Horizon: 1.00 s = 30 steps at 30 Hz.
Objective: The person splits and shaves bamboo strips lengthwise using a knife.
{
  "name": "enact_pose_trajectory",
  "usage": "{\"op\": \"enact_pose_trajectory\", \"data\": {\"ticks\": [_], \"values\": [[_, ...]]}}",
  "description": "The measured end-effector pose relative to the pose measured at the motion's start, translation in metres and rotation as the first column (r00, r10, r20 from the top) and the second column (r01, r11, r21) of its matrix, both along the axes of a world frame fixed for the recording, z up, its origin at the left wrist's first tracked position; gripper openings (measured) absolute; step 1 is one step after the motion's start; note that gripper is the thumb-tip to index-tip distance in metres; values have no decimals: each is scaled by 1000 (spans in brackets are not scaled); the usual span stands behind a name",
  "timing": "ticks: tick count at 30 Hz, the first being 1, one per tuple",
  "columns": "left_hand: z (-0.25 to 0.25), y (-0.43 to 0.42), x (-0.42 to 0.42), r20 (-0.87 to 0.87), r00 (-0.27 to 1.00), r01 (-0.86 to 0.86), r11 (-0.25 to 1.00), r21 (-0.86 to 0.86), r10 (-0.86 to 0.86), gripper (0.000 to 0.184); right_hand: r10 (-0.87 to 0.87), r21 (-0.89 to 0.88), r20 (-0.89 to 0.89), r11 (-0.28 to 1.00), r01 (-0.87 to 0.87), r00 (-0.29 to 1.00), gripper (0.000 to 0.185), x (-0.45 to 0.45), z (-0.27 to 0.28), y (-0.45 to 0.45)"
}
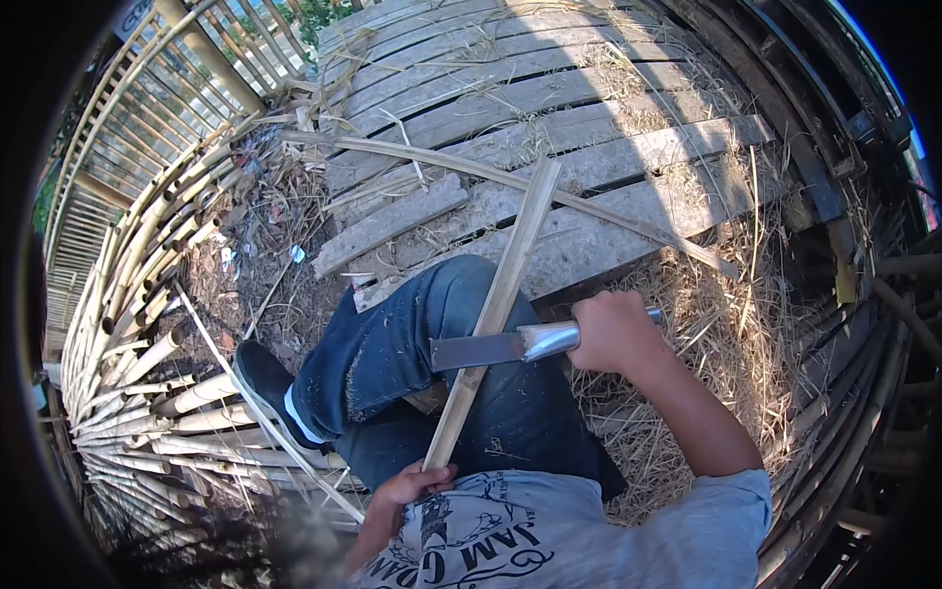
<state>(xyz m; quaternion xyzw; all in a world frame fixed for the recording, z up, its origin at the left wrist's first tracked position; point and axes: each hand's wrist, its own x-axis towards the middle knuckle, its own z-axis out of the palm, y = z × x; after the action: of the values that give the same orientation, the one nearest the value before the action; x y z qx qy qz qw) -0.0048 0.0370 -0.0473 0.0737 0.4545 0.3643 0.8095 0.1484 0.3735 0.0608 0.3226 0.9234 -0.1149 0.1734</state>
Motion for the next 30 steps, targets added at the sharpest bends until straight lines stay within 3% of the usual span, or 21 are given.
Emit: {"op": "enact_pose_trajectory", "data": {"ticks": [1, 2, 7, 11, 13, 14, 17, 18, 19, 21, 22, 25, 26, 27, 29, 30], "values": [[-7, 1, 3, 69, 997, -45, 998, 40, 42, 26, -29, 32, 3, 999, 29, 1000, 22, 0, 0, 9], [-10, 1, 4, 135, 987, -97, 992, 84, 85, 26, -30, 60, -119, 998, 37, 992, 21, 4, -14, 16], [-7, 4, 3, 120, 988, -105, 992, 67, 96, 26, -51, 67, -111, 996, 58, 993, 20, 2, -8, 2], [-15, -2, 3, 135, 989, -74, 988, 136, 56, 27, -18, -78, -143, 997, 7, 990, 23, 9, -11, -13], [-14, -3, 4, 123, 991, -77, 987, 140, 60, 28, -105, -254, -287, 967, 30, 952, 33, 2, 0, -26], [-14, -4, 3, 106, 992, -83, 986, 146, 67, 29, -69, -307, -300, 951, -28, 951, 43, 3, -1, -27], [-19, -7, 4, 99, 990, -113, 979, 168, 98, 34, -41, -297, -453, 949, -108, 890, 43, 2, 2, -27], [-19, -7, 3, 102, 990, -116, 979, 165, 100, 34, -37, -190, -522, 979, -74, 852, 49, 3, -2, -26], [-19, -7, 2, 142, 984, -129, 974, 186, 103, 36, -37, -192, -517, 979, -74, 855, 49, 4, -3, -24], [-18, -5, 3, 189, 976, -145, 967, 211, 105, 37, 95, 117, -476, 992, -44, 874, 52, 5, -5, -18], [-14, -3, 3, 157, 982, -141, 968, 207, 110, 38, 187, 170, -441, 978, -122, 878, 54, 7, -8, -19], [-15, -2, 2, 123, 988, -120, 970, 212, 96, 39, 304, 288, -371, 936, -203, 877, 55, 10, -5, -6], [-17, -4, 3, 120, 990, -102, 968, 228, 76, 38, 164, 280, -492, 960, -22, 855, 55, 12, -16, 7], [-19, -7, 5, 126, 989, -105, 968, 228, 78, 38, 166, 281, -487, 959, -26, 857, 55, 13, -16, 10], [-22, -7, 6, 102, 991, -111, 969, 221, 90, 36, -57, 197, -475, 966, 169, 878, 54, 9, -14, 20], [-23, -6, 5, 100, 990, -120, 968, 222, 100, 36, 140, 279, -501, 960, 7, 854, 55, 6, -12, 13]]}}
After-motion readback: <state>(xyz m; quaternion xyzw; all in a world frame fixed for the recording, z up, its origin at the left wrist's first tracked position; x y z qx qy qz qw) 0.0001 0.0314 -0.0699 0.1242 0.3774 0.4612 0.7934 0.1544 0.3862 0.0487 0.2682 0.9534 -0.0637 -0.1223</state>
